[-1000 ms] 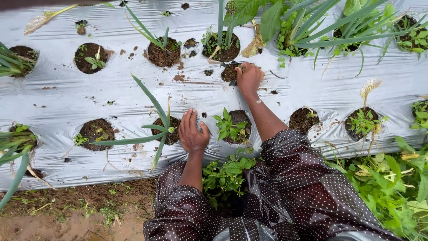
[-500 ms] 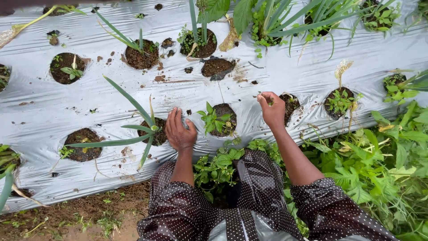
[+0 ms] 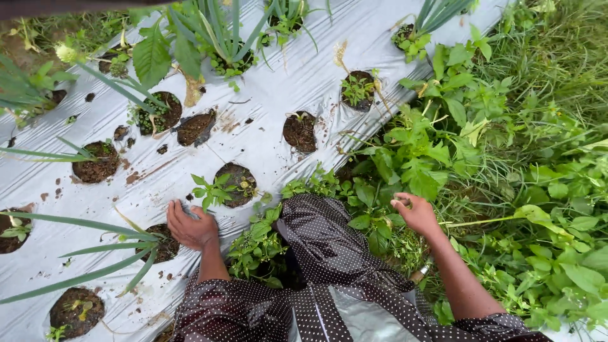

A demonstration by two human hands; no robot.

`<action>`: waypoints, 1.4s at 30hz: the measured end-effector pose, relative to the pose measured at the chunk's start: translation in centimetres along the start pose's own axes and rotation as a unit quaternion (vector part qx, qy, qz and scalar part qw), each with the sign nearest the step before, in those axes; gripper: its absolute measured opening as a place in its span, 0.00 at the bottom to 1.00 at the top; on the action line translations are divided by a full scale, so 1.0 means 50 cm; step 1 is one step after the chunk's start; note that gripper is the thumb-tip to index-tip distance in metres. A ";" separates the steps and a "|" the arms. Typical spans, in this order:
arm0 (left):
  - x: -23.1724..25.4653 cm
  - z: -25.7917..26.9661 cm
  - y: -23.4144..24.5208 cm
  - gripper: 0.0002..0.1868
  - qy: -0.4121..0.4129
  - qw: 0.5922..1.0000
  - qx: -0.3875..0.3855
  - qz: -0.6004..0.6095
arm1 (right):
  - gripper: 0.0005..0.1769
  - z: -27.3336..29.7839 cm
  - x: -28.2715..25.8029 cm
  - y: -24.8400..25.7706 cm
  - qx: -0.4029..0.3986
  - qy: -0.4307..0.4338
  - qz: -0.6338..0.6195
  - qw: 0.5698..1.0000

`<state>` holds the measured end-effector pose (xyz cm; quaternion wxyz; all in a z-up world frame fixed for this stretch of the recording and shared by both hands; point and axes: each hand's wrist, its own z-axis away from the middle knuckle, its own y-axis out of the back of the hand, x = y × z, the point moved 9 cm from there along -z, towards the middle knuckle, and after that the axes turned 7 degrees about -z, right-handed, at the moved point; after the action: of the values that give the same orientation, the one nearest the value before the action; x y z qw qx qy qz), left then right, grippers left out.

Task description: The person kneels in a garden and pulls weeds by hand from around plants growing in a plastic-covered bed. They then use a sickle to cut weeds in the adjacent soil area.

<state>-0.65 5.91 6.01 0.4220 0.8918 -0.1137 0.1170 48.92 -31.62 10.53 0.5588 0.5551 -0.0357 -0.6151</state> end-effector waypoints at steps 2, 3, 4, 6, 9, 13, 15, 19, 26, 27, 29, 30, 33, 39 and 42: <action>0.015 -0.007 0.005 0.23 -0.009 1.000 -0.002 0.021 | 0.14 0.010 0.080 0.018 0.021 -0.009 0.038 0.999; 0.013 -0.003 0.013 0.23 -0.013 0.999 -0.008 0.034 | 0.12 0.019 0.121 0.025 0.033 -0.017 0.081 0.996; 0.017 -0.003 0.016 0.23 -0.015 0.999 -0.010 0.034 | 0.12 0.025 0.142 0.026 0.032 -0.019 0.081 0.996; 0.022 -0.008 0.019 0.22 -0.022 0.999 -0.013 0.031 | 0.09 0.023 0.176 0.024 0.038 -0.034 0.112 0.992; 0.006 0.002 0.004 0.23 -0.024 1.000 0.000 -0.002 | 0.15 0.025 0.116 0.008 0.004 -0.052 0.079 0.996; 0.005 0.001 0.003 0.23 -0.024 1.000 0.002 -0.009 | 0.13 -0.010 0.052 -0.064 -0.077 -0.040 0.116 0.989; 0.014 -0.004 0.020 0.22 -0.026 1.000 0.009 -0.003 | 0.08 -0.020 -0.013 -0.084 -0.064 -0.007 0.092 0.994; 0.010 -0.006 0.017 0.23 -0.016 1.000 0.006 -0.001 | 0.09 -0.102 -0.079 -0.156 -0.060 0.054 0.057 0.995; -0.008 0.001 -0.010 0.23 0.004 1.000 -0.001 -0.006 | 0.12 -0.183 -0.387 -0.285 -0.108 0.188 -0.029 0.976; -0.010 0.000 -0.010 0.23 0.004 1.000 -0.005 -0.014 | 0.16 -0.190 -0.437 -0.312 -0.130 0.216 -0.029 0.967; -0.014 0.001 -0.013 0.23 0.012 1.000 -0.009 -0.022 | 0.19 -0.210 -0.533 -0.351 -0.143 0.251 -0.032 0.957; -0.016 0.001 -0.016 0.23 0.016 0.999 -0.015 -0.024 | 0.21 -0.216 -0.586 -0.370 -0.151 0.282 -0.038 0.947; -0.013 -0.007 -0.011 0.22 0.014 0.999 -0.031 -0.016 | 0.25 -0.335 -0.684 -0.459 -0.094 0.317 -0.036 0.943; -0.023 0.000 -0.028 0.23 0.033 0.998 -0.037 -0.033 | 0.31 -0.485 -0.830 -0.593 -0.003 0.333 0.028 0.943; -0.024 -0.001 -0.034 0.23 0.029 0.998 -0.039 -0.049 | 0.33 -0.548 -0.834 -0.641 0.009 0.292 0.056 0.955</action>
<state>-1.28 7.14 4.44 0.4652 0.8751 -0.0619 0.1178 37.90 26.45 5.60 0.5737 0.7126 0.0926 -0.3930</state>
